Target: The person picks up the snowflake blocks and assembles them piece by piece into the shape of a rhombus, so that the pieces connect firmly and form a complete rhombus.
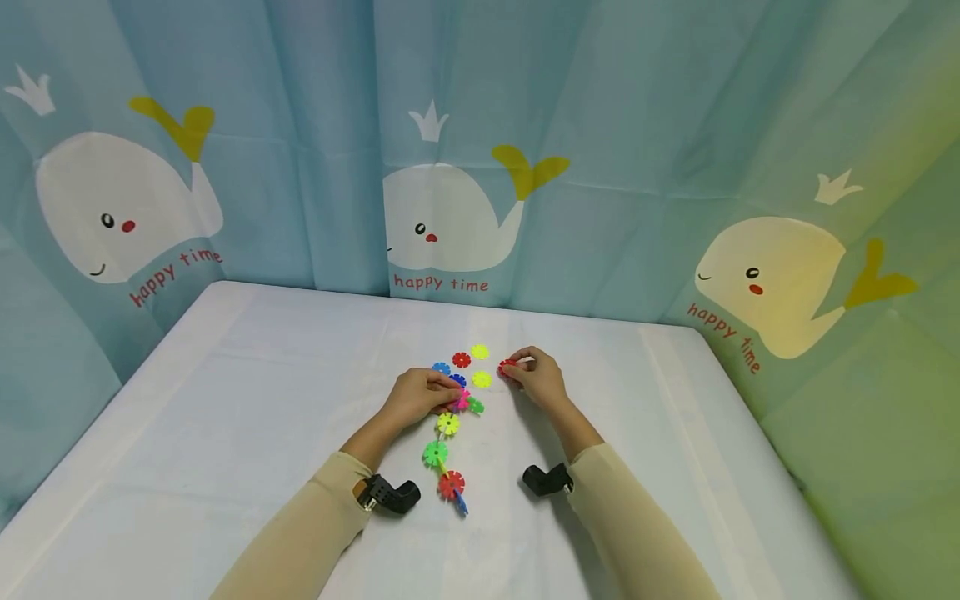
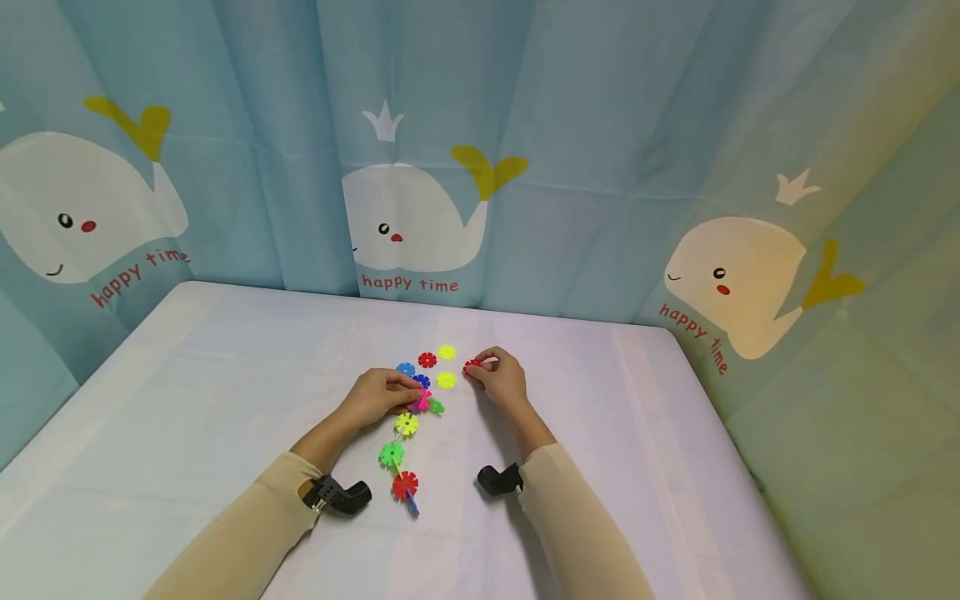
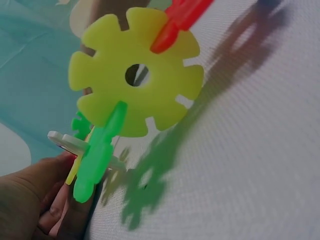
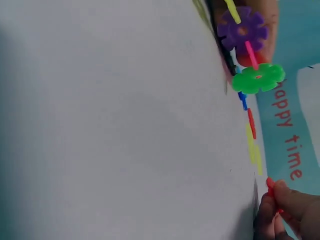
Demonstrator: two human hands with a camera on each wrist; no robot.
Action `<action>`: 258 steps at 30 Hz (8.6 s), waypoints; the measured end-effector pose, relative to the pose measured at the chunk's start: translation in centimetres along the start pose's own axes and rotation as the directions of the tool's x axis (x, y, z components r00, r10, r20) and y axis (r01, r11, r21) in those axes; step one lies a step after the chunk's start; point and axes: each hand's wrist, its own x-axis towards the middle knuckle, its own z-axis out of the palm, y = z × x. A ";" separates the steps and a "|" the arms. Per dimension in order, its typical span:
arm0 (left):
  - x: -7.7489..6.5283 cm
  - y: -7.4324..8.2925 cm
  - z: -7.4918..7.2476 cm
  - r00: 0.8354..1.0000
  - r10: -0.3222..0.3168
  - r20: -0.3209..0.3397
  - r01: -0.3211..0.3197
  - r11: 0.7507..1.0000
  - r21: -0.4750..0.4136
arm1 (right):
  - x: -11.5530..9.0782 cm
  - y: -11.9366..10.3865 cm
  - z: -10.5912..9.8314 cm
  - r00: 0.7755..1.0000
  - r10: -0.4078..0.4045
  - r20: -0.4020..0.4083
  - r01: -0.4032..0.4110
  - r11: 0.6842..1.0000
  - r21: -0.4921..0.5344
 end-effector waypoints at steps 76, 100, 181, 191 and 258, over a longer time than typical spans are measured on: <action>0.1 0.6 0.5 0.997 0.026 0.070 -0.030 0.998 0.062 | -7.9 -0.3 2.0 0.996 0.040 0.086 -0.075 0.887 0.456; 0.2 -0.1 -1.6 0.998 -0.048 0.031 0.052 0.991 -0.127 | -1.1 -1.7 0.6 0.980 -0.108 0.167 0.126 0.987 -0.103; 0.3 0.1 -1.0 0.999 -0.024 0.021 0.023 0.999 0.029 | -6.0 1.4 1.1 0.960 -0.277 0.044 0.277 0.961 0.019; 0.2 -0.2 -1.8 0.998 -0.017 0.066 0.016 1.000 0.021 | -6.2 1.1 1.2 0.962 -0.259 0.083 0.256 0.966 0.043; -0.3 -0.9 -4.3 0.985 -0.075 0.153 0.088 0.993 -0.081 | -5.1 1.9 -1.3 0.977 0.019 0.214 -0.076 0.962 0.262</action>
